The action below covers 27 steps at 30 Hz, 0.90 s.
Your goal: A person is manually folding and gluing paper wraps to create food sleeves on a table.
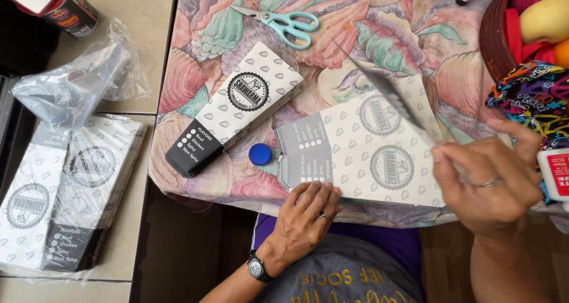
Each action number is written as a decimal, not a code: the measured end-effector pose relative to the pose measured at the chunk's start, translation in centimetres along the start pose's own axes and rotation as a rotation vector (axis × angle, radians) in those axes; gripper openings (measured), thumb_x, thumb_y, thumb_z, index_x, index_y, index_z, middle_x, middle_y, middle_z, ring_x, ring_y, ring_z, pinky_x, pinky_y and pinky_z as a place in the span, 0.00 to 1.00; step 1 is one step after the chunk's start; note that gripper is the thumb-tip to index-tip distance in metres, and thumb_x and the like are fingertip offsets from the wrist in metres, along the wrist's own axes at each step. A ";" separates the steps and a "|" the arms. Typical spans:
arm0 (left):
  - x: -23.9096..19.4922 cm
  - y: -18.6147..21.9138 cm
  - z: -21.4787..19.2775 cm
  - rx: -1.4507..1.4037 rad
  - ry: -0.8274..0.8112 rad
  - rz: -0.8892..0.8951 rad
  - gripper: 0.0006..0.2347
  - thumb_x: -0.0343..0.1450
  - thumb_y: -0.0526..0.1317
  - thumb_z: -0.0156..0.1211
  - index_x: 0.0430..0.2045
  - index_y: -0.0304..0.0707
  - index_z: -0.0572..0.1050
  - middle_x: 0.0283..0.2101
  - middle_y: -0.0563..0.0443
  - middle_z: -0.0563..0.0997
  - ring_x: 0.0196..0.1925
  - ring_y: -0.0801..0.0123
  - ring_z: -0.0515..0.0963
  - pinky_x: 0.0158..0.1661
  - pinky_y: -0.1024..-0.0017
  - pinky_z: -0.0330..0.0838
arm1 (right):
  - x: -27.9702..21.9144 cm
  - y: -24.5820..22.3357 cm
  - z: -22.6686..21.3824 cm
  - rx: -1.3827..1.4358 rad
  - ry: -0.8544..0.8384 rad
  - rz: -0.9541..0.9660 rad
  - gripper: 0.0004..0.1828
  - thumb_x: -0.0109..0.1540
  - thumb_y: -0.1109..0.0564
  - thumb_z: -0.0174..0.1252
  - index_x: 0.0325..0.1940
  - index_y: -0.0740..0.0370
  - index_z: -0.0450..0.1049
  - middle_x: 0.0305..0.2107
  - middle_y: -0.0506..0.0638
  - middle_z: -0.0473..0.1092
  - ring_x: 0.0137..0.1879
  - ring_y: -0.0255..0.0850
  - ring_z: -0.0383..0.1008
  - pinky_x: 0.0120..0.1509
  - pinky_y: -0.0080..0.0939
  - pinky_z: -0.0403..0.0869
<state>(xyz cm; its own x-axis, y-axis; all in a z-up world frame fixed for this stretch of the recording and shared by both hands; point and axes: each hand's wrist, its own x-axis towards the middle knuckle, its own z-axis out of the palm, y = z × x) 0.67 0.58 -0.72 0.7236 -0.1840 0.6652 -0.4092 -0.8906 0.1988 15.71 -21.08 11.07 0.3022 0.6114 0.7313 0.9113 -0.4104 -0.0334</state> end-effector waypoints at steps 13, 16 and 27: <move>1.0 1.3 0.7 0.110 -0.137 -0.233 0.24 0.81 0.54 0.46 0.63 0.33 0.70 0.65 0.46 0.71 0.47 0.60 0.75 0.44 0.63 0.69 | -1.6 0.0 7.0 0.153 -0.496 -0.189 0.02 0.66 0.61 0.59 0.39 0.63 0.75 0.25 0.47 0.64 0.31 0.44 0.66 0.59 0.52 0.70; 1.2 1.6 0.6 0.211 -0.159 -0.223 0.24 0.81 0.56 0.44 0.60 0.35 0.74 0.62 0.47 0.72 0.43 0.62 0.72 0.42 0.65 0.67 | -1.4 4.1 9.2 0.271 -0.545 -0.100 0.07 0.59 0.54 0.70 0.36 0.59 0.81 0.29 0.46 0.78 0.36 0.41 0.74 0.53 0.49 0.74; 0.8 1.4 1.0 0.235 -0.185 -0.221 0.23 0.80 0.55 0.49 0.62 0.37 0.72 0.64 0.49 0.70 0.47 0.64 0.73 0.45 0.66 0.69 | 4.5 9.5 14.9 0.315 -0.762 0.394 0.05 0.65 0.58 0.63 0.37 0.62 0.79 0.33 0.48 0.73 0.46 0.45 0.68 0.54 0.50 0.67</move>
<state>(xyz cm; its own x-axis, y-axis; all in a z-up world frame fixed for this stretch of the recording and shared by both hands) 1.26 -1.22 -0.61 0.8773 -0.0300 0.4790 -0.1089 -0.9845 0.1377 29.89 -12.14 3.85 0.6084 0.7934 -0.0168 0.7035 -0.5490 -0.4514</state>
